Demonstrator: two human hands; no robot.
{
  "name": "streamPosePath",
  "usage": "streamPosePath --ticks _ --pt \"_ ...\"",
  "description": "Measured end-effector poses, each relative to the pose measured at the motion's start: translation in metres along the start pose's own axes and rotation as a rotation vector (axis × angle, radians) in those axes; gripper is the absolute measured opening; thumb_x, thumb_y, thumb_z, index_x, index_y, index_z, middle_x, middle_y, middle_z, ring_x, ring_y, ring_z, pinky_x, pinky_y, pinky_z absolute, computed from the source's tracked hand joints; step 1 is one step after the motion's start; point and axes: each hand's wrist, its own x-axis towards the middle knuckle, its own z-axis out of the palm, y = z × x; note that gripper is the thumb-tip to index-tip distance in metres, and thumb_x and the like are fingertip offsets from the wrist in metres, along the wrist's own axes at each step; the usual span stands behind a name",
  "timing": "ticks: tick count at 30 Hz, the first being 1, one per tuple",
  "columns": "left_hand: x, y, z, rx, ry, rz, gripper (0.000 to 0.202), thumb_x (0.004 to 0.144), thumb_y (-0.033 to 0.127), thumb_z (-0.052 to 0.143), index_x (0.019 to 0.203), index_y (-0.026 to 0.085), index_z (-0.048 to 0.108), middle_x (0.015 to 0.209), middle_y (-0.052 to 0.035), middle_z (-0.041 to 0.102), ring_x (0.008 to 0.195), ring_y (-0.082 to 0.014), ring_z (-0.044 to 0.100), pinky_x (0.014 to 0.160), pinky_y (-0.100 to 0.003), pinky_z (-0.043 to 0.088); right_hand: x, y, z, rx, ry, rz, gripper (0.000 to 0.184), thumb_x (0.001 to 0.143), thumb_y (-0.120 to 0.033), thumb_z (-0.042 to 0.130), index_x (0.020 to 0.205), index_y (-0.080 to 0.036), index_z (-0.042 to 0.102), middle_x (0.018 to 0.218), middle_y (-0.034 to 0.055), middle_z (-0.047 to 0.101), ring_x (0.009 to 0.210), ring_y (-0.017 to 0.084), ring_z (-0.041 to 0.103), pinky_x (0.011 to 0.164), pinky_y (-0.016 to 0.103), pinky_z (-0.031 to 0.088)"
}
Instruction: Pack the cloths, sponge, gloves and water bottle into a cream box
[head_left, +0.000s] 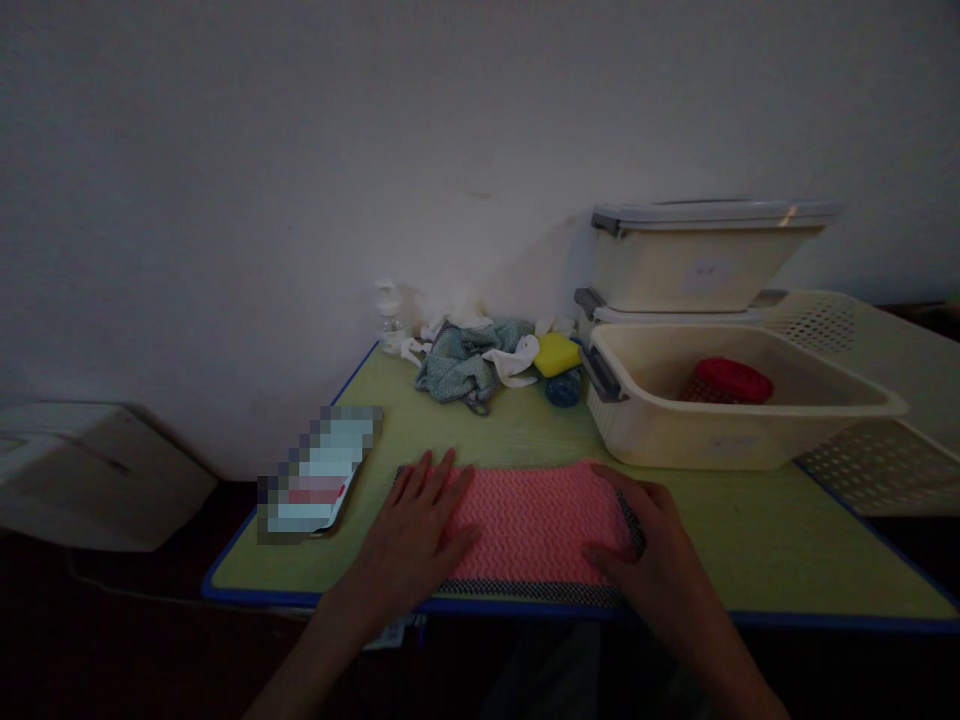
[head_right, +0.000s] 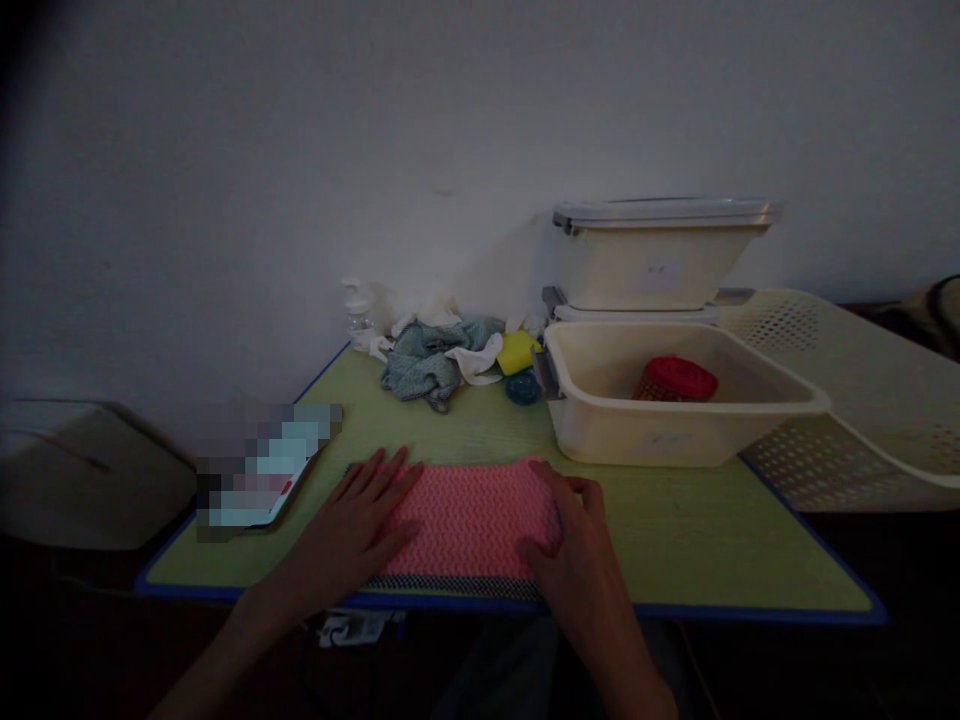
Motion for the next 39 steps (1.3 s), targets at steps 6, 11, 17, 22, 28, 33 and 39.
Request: streamPosePath --ticks 6,11,17,22,28,33,39 --pt "0.000 0.000 0.002 0.016 0.017 0.004 0.058 0.090 0.057 0.029 0.140 0.027 0.031 0.150 -0.0067 0.027 0.138 -0.0292 0.021 0.109 -0.050 0.024 -0.007 0.007 -0.011 0.086 0.048 0.140 0.042 0.073 -0.034 0.056 0.114 -0.023 0.060 0.111 0.0100 0.044 0.067 0.014 0.058 0.068 0.036 0.055" --pt "0.000 0.000 0.002 0.030 0.009 -0.005 0.058 0.090 0.057 0.028 0.140 0.027 0.032 0.150 -0.0075 0.027 0.138 -0.0302 0.022 0.109 -0.051 0.024 -0.010 0.010 -0.022 0.190 -0.034 0.137 0.024 0.074 -0.034 0.054 0.091 -0.022 0.067 0.097 0.0083 0.060 0.067 0.016 0.058 0.058 0.030 0.054" --pt "0.008 0.018 0.004 0.026 0.020 -0.049 0.061 0.090 0.058 0.026 0.139 0.024 0.033 0.149 -0.0111 0.026 0.137 -0.0326 0.022 0.108 -0.053 0.024 -0.002 0.015 -0.026 0.099 0.036 0.122 0.022 0.074 -0.029 0.051 0.087 -0.021 0.067 0.093 0.0080 0.062 0.074 0.020 0.061 0.069 0.036 0.053" --pt "0.019 0.040 0.008 0.020 0.037 -0.093 0.060 0.090 0.056 0.028 0.139 0.022 0.034 0.149 -0.0137 0.027 0.136 -0.0343 0.023 0.107 -0.054 0.025 -0.003 0.021 -0.035 0.018 0.122 0.191 0.039 0.073 -0.036 0.055 0.106 -0.016 0.059 0.106 0.0117 0.054 0.062 0.015 0.059 0.061 0.034 0.054" --pt "0.019 0.041 0.006 0.005 0.079 -0.054 0.058 0.090 0.052 0.033 0.137 0.018 0.037 0.149 -0.0171 0.023 0.137 -0.0342 0.020 0.107 -0.055 0.025 -0.008 0.026 -0.041 0.219 0.069 0.269 0.050 0.074 -0.039 0.056 0.117 -0.018 0.046 0.111 0.0126 0.054 0.061 0.015 0.062 0.055 0.032 0.055" --pt "0.018 0.035 -0.002 -0.047 -0.038 0.154 0.048 0.095 0.042 0.028 0.140 0.025 0.031 0.152 -0.0087 0.019 0.139 -0.0264 0.017 0.109 -0.050 0.026 -0.008 0.024 -0.046 0.373 0.023 0.312 0.045 0.070 -0.035 0.060 0.111 -0.020 0.046 0.107 0.0096 0.056 0.058 0.012 0.059 0.055 0.030 0.055" --pt "0.014 0.031 -0.004 -0.122 -0.030 0.203 0.045 0.094 0.034 0.035 0.137 0.023 0.035 0.151 -0.0098 0.024 0.138 -0.0251 0.022 0.109 -0.049 0.028 -0.011 0.023 -0.046 0.468 0.029 0.347 0.036 0.064 -0.041 0.069 0.086 -0.023 0.046 0.097 0.0055 0.061 0.065 0.015 0.063 0.058 0.028 0.055"
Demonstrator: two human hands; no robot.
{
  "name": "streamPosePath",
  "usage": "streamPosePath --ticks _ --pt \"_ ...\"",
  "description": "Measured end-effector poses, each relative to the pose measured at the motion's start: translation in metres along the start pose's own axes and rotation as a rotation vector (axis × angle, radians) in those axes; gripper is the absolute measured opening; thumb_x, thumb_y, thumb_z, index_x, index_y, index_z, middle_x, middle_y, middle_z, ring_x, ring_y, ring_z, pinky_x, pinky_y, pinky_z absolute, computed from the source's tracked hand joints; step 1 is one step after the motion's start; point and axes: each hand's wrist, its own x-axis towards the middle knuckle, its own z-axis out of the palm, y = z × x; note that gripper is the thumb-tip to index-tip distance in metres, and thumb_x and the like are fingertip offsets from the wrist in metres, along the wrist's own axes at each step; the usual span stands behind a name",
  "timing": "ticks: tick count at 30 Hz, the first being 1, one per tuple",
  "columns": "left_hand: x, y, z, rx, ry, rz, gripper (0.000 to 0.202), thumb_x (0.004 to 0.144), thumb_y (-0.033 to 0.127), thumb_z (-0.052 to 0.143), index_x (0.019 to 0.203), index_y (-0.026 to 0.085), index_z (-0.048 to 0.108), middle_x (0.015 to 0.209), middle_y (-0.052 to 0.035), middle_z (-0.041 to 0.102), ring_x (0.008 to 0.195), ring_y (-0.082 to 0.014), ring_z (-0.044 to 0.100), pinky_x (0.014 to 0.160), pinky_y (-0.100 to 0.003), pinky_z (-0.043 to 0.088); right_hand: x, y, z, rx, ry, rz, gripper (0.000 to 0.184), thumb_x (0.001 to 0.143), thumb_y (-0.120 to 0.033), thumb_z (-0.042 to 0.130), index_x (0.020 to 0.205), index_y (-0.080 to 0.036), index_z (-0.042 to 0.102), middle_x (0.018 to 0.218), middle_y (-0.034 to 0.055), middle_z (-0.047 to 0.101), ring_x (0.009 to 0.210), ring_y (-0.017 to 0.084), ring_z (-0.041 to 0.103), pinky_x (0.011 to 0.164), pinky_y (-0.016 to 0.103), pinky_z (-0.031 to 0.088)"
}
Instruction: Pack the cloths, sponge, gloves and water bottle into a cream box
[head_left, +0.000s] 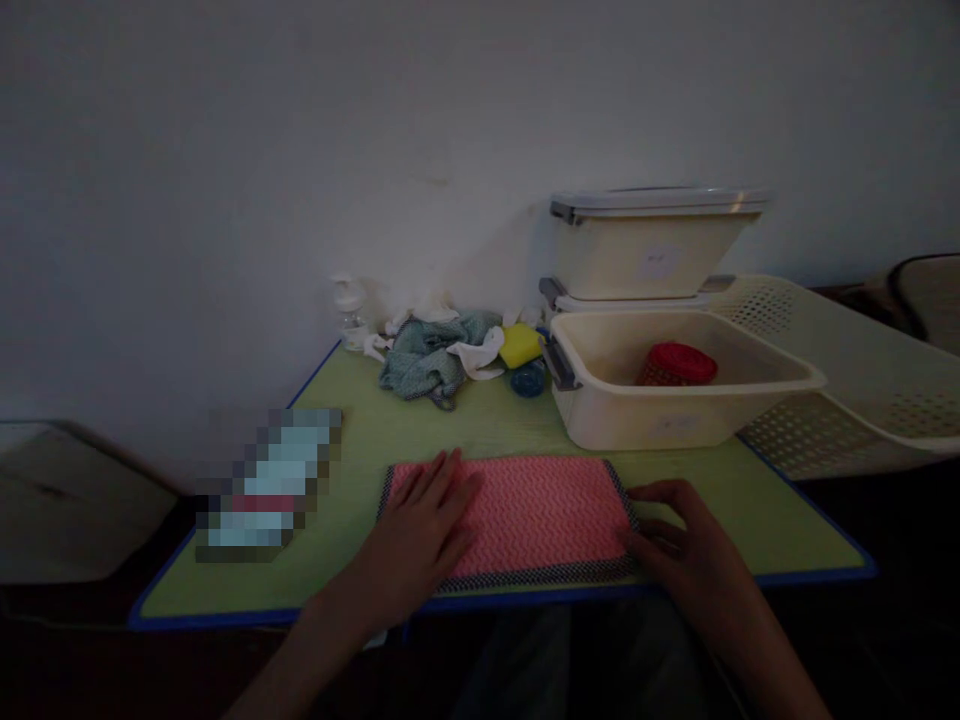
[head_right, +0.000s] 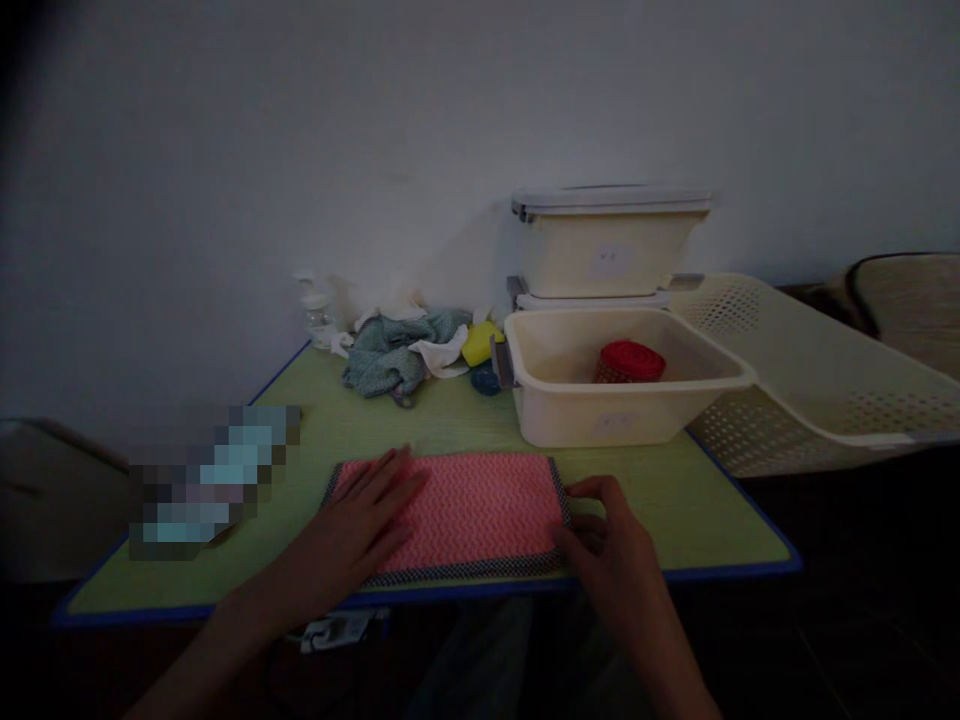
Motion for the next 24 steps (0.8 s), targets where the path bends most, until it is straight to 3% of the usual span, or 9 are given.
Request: streamPosePath --ticks 3,7,11,19,24 --pt "0.006 0.026 -0.001 -0.093 0.131 0.011 0.038 0.090 0.022 0.042 0.128 0.020 0.045 0.144 -0.0106 0.037 0.131 -0.0232 0.037 0.105 -0.043 0.037 0.000 0.004 -0.001 0.012 0.000 -0.001 0.038 0.064 -0.048 0.069 0.072 -0.022 0.042 0.100 0.0072 0.062 0.071 0.018 0.066 0.062 0.030 0.055" --pt "0.032 0.081 0.003 -0.193 0.184 0.153 0.016 0.085 0.021 0.052 0.098 0.017 0.059 0.108 -0.0060 0.061 0.100 -0.0203 0.057 0.088 -0.037 0.051 0.005 0.014 -0.007 -0.005 -0.053 -0.021 0.037 0.066 -0.053 0.066 0.070 -0.022 0.046 0.103 0.0093 0.064 0.078 0.021 0.067 0.066 0.031 0.055" --pt "0.057 0.116 0.014 -0.131 0.183 0.250 0.013 0.082 0.026 0.055 0.088 0.014 0.058 0.087 -0.0047 0.060 0.082 -0.0213 0.058 0.073 -0.038 0.054 0.011 0.023 -0.014 0.021 -0.086 -0.064 0.033 0.069 -0.052 0.063 0.077 -0.023 0.050 0.102 0.0101 0.066 0.083 0.022 0.066 0.072 0.033 0.054" --pt "0.060 0.119 0.029 -0.083 0.251 0.256 0.006 0.079 0.016 0.051 0.083 0.015 0.055 0.083 -0.0032 0.058 0.080 -0.0205 0.056 0.070 -0.036 0.053 0.006 0.013 -0.016 0.161 -0.165 -0.011 0.020 0.069 -0.027 0.064 0.074 -0.022 0.045 0.110 0.0072 0.063 0.080 0.018 0.066 0.071 0.030 0.053" --pt "0.057 0.120 0.032 -0.032 0.271 0.266 0.003 0.079 0.015 0.052 0.080 0.015 0.055 0.081 -0.0026 0.058 0.079 -0.0201 0.056 0.068 -0.035 0.052 0.009 0.022 -0.013 0.170 -0.163 -0.023 0.023 0.066 -0.028 0.065 0.072 -0.022 0.044 0.103 0.0072 0.065 0.078 0.019 0.066 0.069 0.032 0.054"
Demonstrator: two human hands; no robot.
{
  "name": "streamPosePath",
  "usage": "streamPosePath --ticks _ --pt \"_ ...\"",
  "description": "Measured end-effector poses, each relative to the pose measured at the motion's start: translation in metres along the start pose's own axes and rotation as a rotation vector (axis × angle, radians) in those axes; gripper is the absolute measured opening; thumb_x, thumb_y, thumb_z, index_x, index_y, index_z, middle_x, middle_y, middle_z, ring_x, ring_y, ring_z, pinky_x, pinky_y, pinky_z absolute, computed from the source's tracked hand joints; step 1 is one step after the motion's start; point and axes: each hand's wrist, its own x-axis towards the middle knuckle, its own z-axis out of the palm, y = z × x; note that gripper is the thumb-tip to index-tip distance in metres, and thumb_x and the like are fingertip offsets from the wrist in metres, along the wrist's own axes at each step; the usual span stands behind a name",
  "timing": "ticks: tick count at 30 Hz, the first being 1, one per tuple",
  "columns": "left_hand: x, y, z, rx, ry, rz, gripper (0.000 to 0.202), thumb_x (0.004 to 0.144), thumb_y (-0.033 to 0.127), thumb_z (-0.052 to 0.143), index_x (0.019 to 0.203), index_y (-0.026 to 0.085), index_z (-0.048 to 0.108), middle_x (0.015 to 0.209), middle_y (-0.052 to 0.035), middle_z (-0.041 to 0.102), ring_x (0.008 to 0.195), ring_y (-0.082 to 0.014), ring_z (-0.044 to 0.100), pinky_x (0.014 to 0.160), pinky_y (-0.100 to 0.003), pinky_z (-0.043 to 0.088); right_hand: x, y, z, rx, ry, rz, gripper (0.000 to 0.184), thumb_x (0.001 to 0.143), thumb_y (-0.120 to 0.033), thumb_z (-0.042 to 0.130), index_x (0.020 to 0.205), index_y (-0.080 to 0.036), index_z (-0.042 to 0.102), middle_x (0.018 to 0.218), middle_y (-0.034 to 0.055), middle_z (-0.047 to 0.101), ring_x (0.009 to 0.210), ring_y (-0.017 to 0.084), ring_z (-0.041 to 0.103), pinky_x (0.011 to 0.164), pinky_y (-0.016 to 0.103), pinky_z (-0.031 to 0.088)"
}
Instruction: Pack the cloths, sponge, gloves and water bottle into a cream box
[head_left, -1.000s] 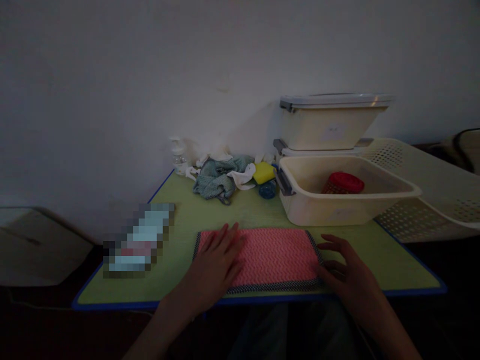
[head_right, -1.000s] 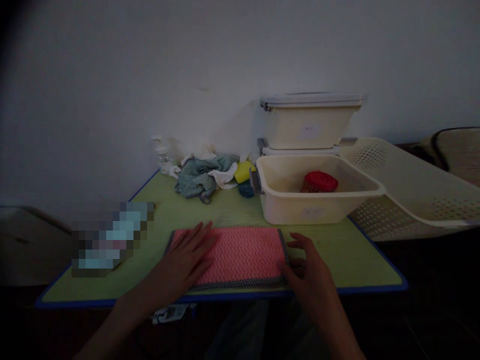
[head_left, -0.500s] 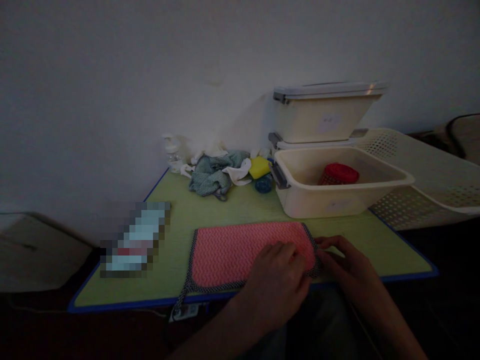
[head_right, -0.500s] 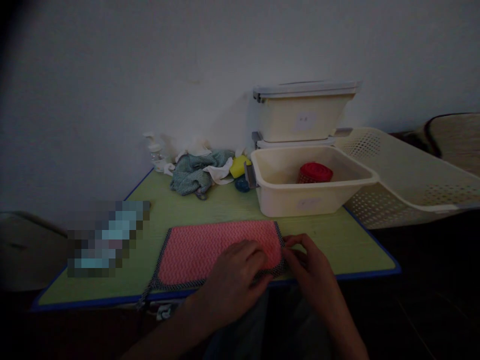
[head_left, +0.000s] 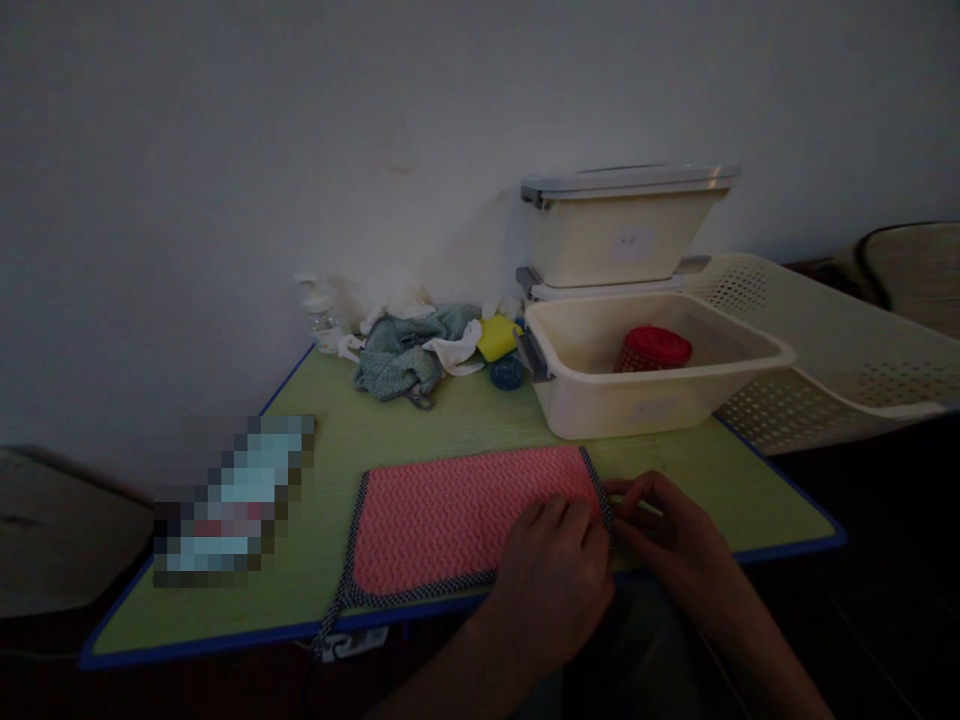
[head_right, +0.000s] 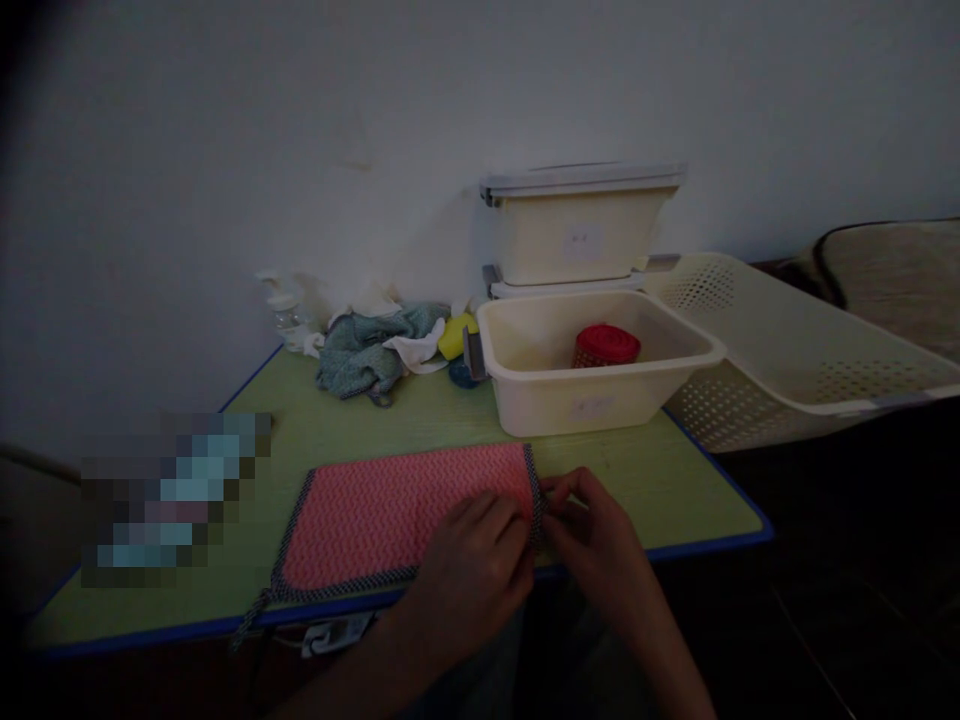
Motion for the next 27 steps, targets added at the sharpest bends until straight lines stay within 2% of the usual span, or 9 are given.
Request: streamPosePath --ticks 6,8,12,14,16,19,23,27 --pt "-0.003 0.001 0.003 0.092 0.055 0.071 0.007 0.081 0.009 0.051 0.080 0.015 0.055 0.078 -0.0022 0.057 0.071 -0.0175 0.055 0.060 -0.031 0.049 0.002 -0.002 -0.001 -0.056 -0.018 0.025 0.022 0.068 -0.028 0.063 0.070 -0.022 0.043 0.100 0.0082 0.066 0.076 0.019 0.067 0.068 0.033 0.055" --pt "-0.004 0.000 0.003 0.086 0.119 0.082 0.011 0.082 0.008 0.047 0.079 0.015 0.054 0.079 -0.0029 0.058 0.069 -0.0167 0.055 0.060 -0.031 0.049 0.001 -0.007 -0.001 -0.068 -0.036 0.055 0.022 0.068 -0.028 0.064 0.070 -0.022 0.043 0.099 0.0075 0.067 0.075 0.019 0.067 0.069 0.032 0.055" --pt "-0.004 -0.001 0.003 0.027 0.316 0.115 0.018 0.086 0.009 0.039 0.077 0.014 0.054 0.080 -0.0043 0.060 0.068 -0.0163 0.055 0.060 -0.030 0.048 0.000 -0.014 -0.001 -0.071 -0.024 0.064 0.022 0.065 -0.027 0.065 0.070 -0.022 0.044 0.093 0.0054 0.068 0.073 0.018 0.067 0.068 0.032 0.055" --pt "-0.004 -0.001 0.003 0.009 0.357 0.140 0.019 0.087 0.010 0.039 0.076 0.014 0.054 0.078 -0.0037 0.060 0.066 -0.0159 0.054 0.059 -0.030 0.047 0.000 -0.015 0.001 -0.077 -0.031 0.052 0.022 0.064 -0.025 0.066 0.069 -0.022 0.044 0.091 0.0053 0.068 0.072 0.018 0.067 0.067 0.031 0.055" --pt "-0.005 -0.001 0.002 0.014 0.320 0.171 0.019 0.086 0.010 0.040 0.076 0.014 0.054 0.076 -0.0030 0.059 0.065 -0.0158 0.053 0.057 -0.029 0.046 -0.001 -0.015 0.003 -0.069 -0.014 0.041 0.021 0.065 -0.023 0.065 0.068 -0.022 0.044 0.091 0.0054 0.068 0.074 0.018 0.067 0.066 0.030 0.055" --pt "-0.005 -0.001 0.002 0.043 0.202 0.205 0.016 0.085 0.010 0.042 0.076 0.015 0.054 0.076 -0.0023 0.057 0.066 -0.0155 0.052 0.057 -0.029 0.043 -0.002 -0.015 0.003 -0.053 0.007 0.034 0.019 0.067 -0.021 0.062 0.068 -0.022 0.043 0.093 0.0057 0.068 0.077 0.018 0.066 0.069 0.030 0.055" --pt "-0.006 0.000 0.002 0.054 0.064 0.204 0.011 0.084 0.010 0.046 0.078 0.016 0.054 0.077 -0.0020 0.056 0.070 -0.0157 0.052 0.059 -0.029 0.043 0.000 -0.011 0.000 -0.084 -0.051 0.050 0.020 0.068 -0.022 0.063 0.069 -0.023 0.043 0.097 0.0071 0.068 0.077 0.019 0.067 0.070 0.034 0.055" --pt "-0.005 0.000 0.002 0.008 -0.029 0.193 0.011 0.084 0.011 0.047 0.077 0.016 0.054 0.078 -0.0026 0.055 0.073 -0.0167 0.053 0.063 -0.030 0.046 0.001 -0.010 -0.001 -0.106 -0.031 0.023 0.019 0.070 -0.027 0.062 0.069 -0.023 0.044 0.093 0.0075 0.068 0.077 0.020 0.066 0.070 0.034 0.055"
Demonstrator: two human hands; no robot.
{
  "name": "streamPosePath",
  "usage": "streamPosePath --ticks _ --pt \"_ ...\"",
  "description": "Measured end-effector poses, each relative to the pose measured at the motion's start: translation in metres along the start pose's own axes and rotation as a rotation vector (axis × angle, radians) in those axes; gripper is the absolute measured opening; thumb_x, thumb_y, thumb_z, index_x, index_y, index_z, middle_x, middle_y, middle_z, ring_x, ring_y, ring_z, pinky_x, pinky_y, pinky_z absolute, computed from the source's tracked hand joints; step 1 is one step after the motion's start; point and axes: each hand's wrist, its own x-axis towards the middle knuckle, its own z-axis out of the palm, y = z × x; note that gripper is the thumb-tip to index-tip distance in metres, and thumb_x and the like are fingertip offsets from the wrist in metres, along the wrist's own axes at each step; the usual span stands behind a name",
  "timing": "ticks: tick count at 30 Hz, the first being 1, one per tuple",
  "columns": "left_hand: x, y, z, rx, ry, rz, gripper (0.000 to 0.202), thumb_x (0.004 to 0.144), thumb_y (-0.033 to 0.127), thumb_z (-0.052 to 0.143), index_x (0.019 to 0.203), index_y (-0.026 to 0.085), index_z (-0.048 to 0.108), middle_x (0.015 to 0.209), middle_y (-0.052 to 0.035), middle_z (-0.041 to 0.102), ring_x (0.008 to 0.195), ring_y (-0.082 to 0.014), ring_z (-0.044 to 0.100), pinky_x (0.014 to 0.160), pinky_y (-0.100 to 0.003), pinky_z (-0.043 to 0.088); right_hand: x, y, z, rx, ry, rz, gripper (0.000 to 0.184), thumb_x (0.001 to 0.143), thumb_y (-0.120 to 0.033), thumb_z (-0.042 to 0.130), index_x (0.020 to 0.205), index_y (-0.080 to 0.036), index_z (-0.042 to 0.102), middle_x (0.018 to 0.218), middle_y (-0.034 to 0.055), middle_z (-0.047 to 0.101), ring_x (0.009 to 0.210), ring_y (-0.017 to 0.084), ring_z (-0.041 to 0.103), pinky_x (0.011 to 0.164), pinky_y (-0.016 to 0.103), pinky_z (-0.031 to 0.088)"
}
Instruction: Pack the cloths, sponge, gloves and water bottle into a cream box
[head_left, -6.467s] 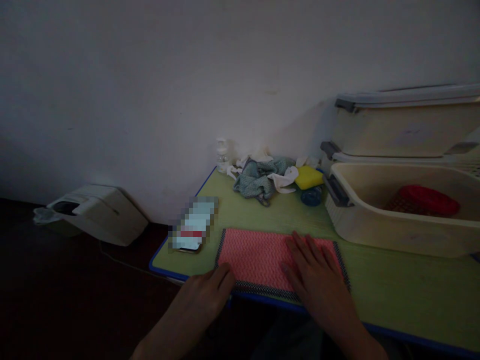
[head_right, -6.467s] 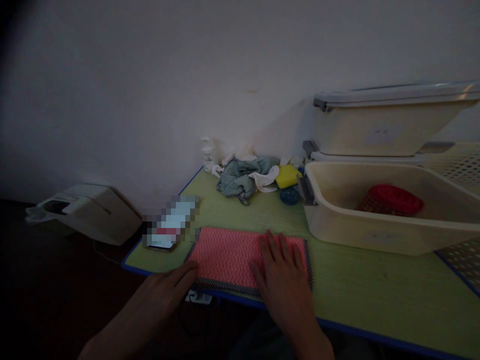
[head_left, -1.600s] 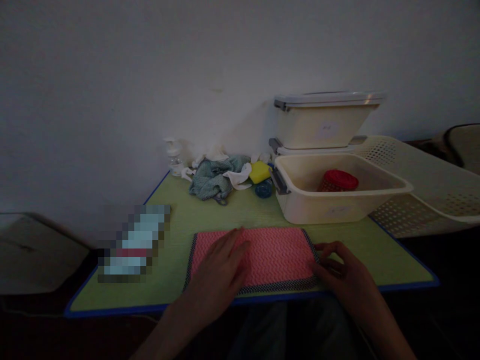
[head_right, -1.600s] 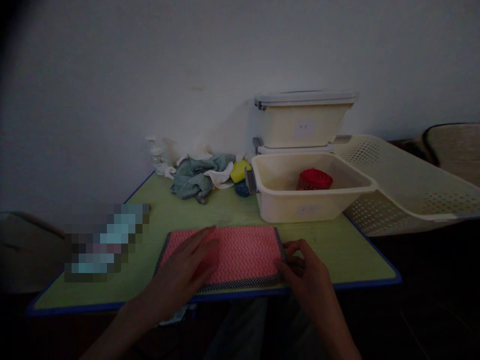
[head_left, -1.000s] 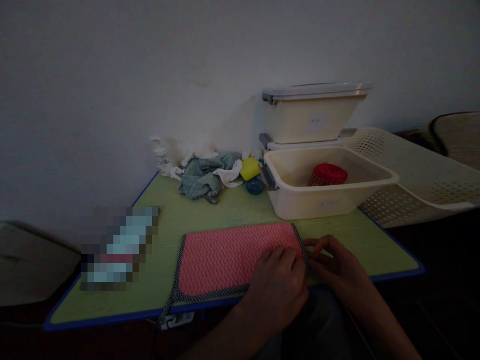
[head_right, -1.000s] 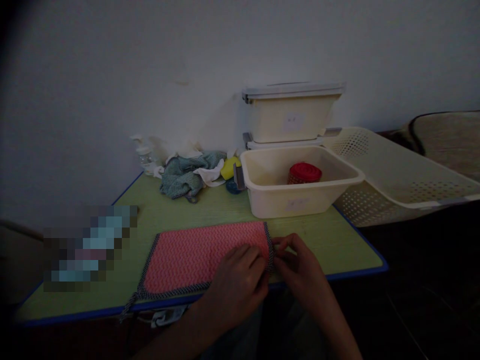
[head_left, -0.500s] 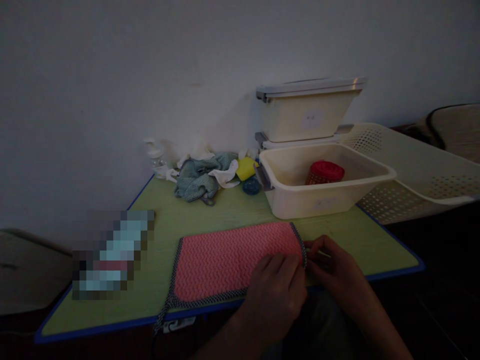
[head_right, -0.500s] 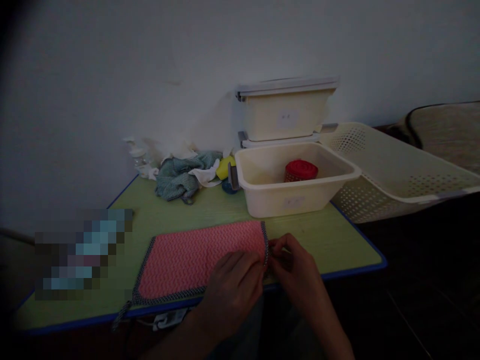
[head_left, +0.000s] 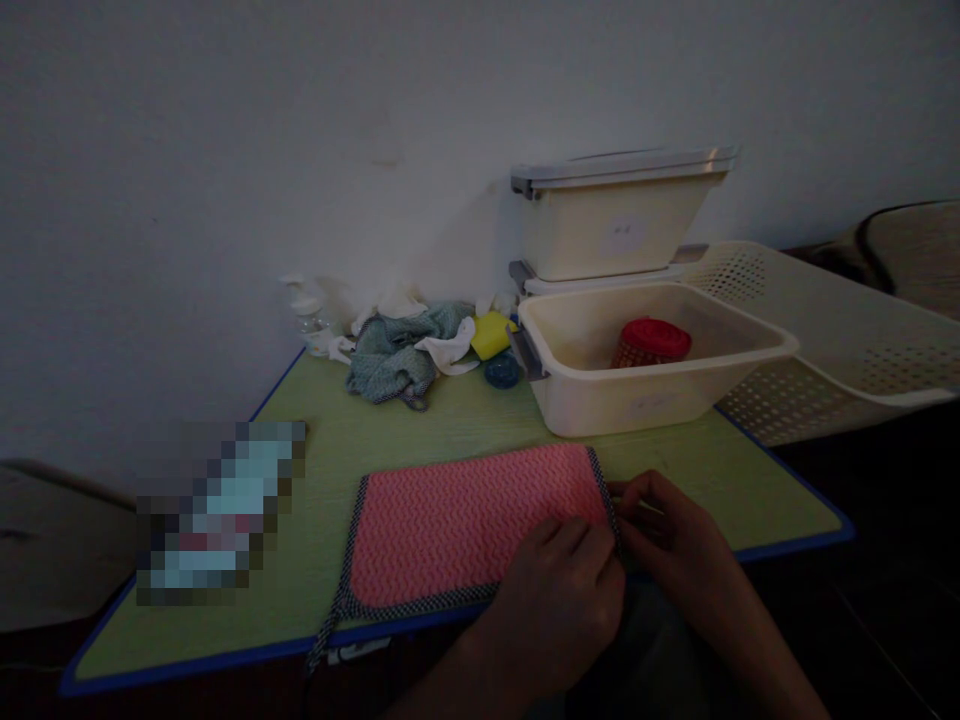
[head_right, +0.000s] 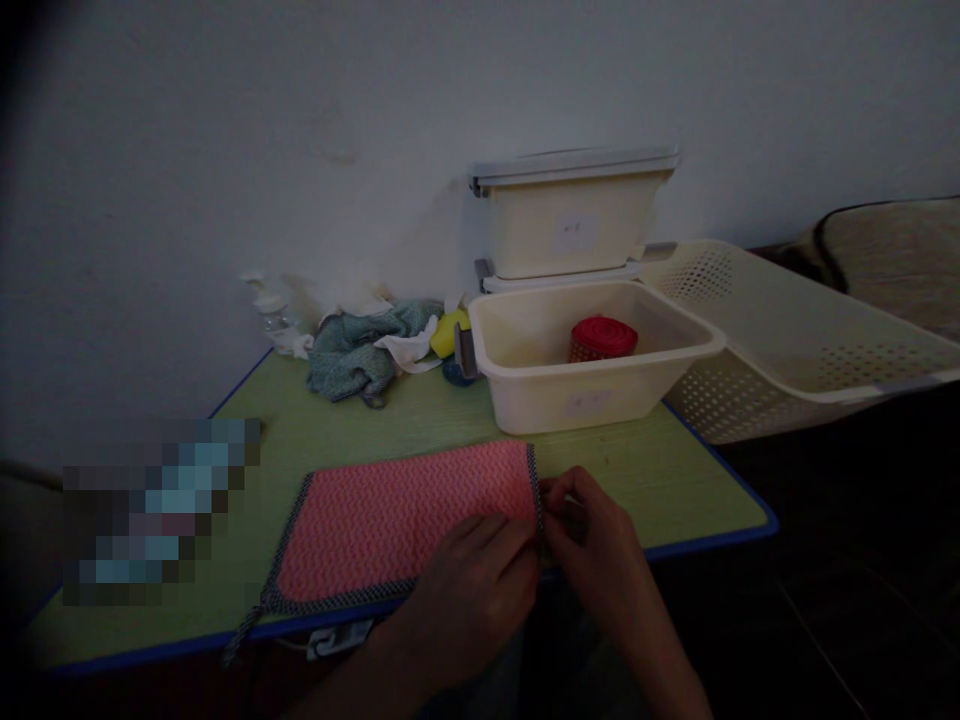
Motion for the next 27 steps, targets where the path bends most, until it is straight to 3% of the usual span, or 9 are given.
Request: streamPosePath --ticks 3,8,10,14,18,22,27 --pt "0.003 -0.001 -0.003 -0.122 -0.072 -0.045 0.012 0.084 0.011 0.047 0.078 0.015 0.056 0.081 -0.0039 0.057 0.079 -0.0172 0.054 0.071 -0.030 0.048 -0.001 -0.003 0.003 -0.028 0.067 -0.025 0.021 0.073 -0.038 0.061 0.072 -0.022 0.047 0.086 0.0076 0.067 0.072 0.020 0.065 0.063 0.032 0.054" --pt "0.007 -0.008 -0.011 -0.528 -0.106 -0.234 0.016 0.080 0.006 0.046 0.078 0.014 0.060 0.087 -0.0043 0.059 0.085 -0.0140 0.056 0.079 -0.024 0.049 0.001 -0.009 0.006 0.026 0.109 0.028 0.037 0.071 -0.048 0.063 0.088 -0.023 0.042 0.092 0.0071 0.064 0.071 0.017 0.064 0.060 0.028 0.052" --pt "0.008 -0.010 -0.013 -0.638 -0.096 -0.264 0.019 0.078 0.004 0.046 0.080 0.014 0.061 0.088 -0.0040 0.059 0.087 -0.0129 0.056 0.081 -0.023 0.048 0.006 -0.012 0.003 0.055 0.019 0.049 0.044 0.071 -0.047 0.064 0.098 -0.024 0.039 0.088 0.0041 0.065 0.070 0.017 0.064 0.059 0.027 0.051" --pt "0.008 -0.010 -0.014 -0.696 -0.086 -0.282 0.020 0.078 0.003 0.045 0.080 0.014 0.062 0.089 -0.0039 0.060 0.088 -0.0125 0.056 0.084 -0.023 0.047 0.023 -0.020 -0.010 -0.022 -0.291 0.029 0.053 0.071 -0.039 0.064 0.116 -0.021 0.041 0.065 -0.0040 0.062 0.060 0.015 0.060 0.053 0.024 0.046" --pt "0.007 -0.009 -0.013 -0.672 -0.101 -0.297 0.020 0.078 0.006 0.044 0.080 0.015 0.062 0.088 -0.0037 0.059 0.087 -0.0134 0.056 0.081 -0.024 0.048 0.043 -0.023 -0.020 -0.079 -0.380 0.027 0.041 0.069 -0.036 0.064 0.105 -0.019 0.059 0.069 -0.0003 0.068 0.065 0.018 0.063 0.061 0.029 0.049" --pt "0.007 -0.009 -0.012 -0.630 -0.115 -0.303 0.020 0.079 0.006 0.044 0.079 0.015 0.062 0.087 -0.0035 0.058 0.085 -0.0131 0.056 0.078 -0.024 0.048 0.055 -0.023 -0.014 -0.016 -0.303 -0.004 0.028 0.065 -0.036 0.067 0.088 -0.020 0.067 0.078 0.0010 0.070 0.082 0.021 0.064 0.078 0.035 0.048" --pt "0.008 -0.009 -0.013 -0.630 -0.121 -0.312 0.019 0.079 0.006 0.045 0.079 0.015 0.062 0.087 -0.0034 0.058 0.086 -0.0131 0.056 0.079 -0.024 0.048 0.056 -0.022 -0.005 0.076 -0.270 0.091 0.032 0.059 -0.030 0.071 0.088 -0.018 0.065 0.074 -0.0010 0.069 0.071 0.016 0.063 0.071 0.031 0.048"
